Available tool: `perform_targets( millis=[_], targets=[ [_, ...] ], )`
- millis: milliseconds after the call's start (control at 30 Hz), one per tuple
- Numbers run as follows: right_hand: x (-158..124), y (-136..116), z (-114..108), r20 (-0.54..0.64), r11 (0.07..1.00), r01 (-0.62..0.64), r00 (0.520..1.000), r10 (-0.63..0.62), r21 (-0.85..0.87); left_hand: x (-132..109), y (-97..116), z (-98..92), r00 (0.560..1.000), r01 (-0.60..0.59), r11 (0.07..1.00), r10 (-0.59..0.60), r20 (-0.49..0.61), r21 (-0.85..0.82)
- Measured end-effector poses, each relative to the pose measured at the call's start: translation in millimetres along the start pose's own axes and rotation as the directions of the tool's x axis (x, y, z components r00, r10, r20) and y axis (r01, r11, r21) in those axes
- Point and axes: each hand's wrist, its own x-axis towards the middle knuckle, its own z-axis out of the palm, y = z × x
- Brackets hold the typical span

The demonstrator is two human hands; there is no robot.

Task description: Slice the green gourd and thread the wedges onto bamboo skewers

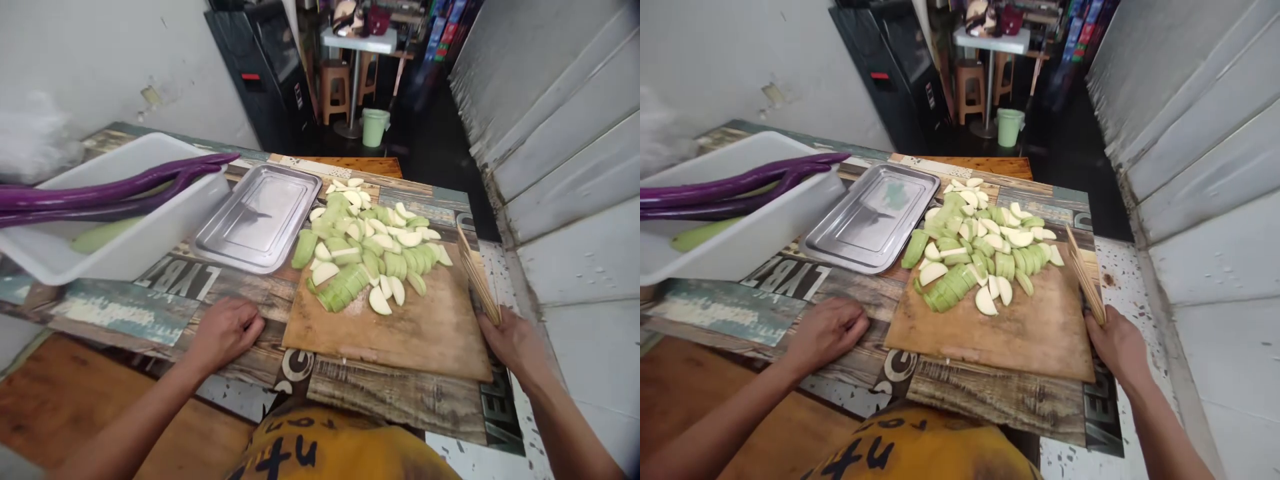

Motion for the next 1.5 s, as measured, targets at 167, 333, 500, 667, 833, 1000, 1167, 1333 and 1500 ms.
perform_targets(
  millis=[167, 333, 500, 667, 833, 1000, 1167, 1333, 1500],
  targets=[
    [-3, -1, 1, -0.016, 1.0, 0.01, 1.0, -0.01, 0.0, -2, 6, -1.3, 0.997, 0.077, 0.996, -0.077, -0.006, 0.05],
    [-9, -5, -4, -0.069, 0.981, -0.046, 0.996, 0.06, 0.19, -4, 10, 0.3, 0.989, 0.14, 0.985, -0.136, -0.051, 0.1],
    [-10, -9, -10, 0.037, 0.935, -0.031, 0.999, 0.019, 0.353, -5, 12, 0.6, 0.987, 0.156, 0.98, -0.149, -0.064, 0.126],
    [-3, -14, -11, 0.016, 0.956, -0.048, 0.999, 0.046, 0.291, -4, 14, -0.3, 0.98, 0.196, 0.972, -0.191, -0.05, 0.128],
    [-10, -23, -6, -0.007, 0.97, -0.01, 1.0, 0.012, 0.243, -5, 14, -0.6, 0.985, 0.167, 0.978, -0.159, -0.066, 0.126],
    [-22, -29, -3, 0.003, 0.967, 0.01, 1.0, -0.011, 0.253, -5, 11, 2.3, 0.982, 0.176, 0.977, -0.167, -0.086, 0.12],
    [-36, -29, -11, 0.019, 0.935, -0.033, 0.999, 0.029, 0.353, -6, 7, 4.0, 0.987, 0.124, 0.989, -0.115, -0.112, 0.081],
    [-91, -44, -28, 0.012, 0.779, -0.094, 0.994, 0.11, 0.62, -8, -1, 5.5, 0.988, 0.033, 0.999, -0.036, -0.148, -0.023],
    [-152, -115, -44, 0.129, 0.234, -0.091, 0.98, -0.15, 0.968, -21, 13, -3.7, 0.873, 0.046, 0.981, -0.132, -0.469, -0.19]
  ],
)
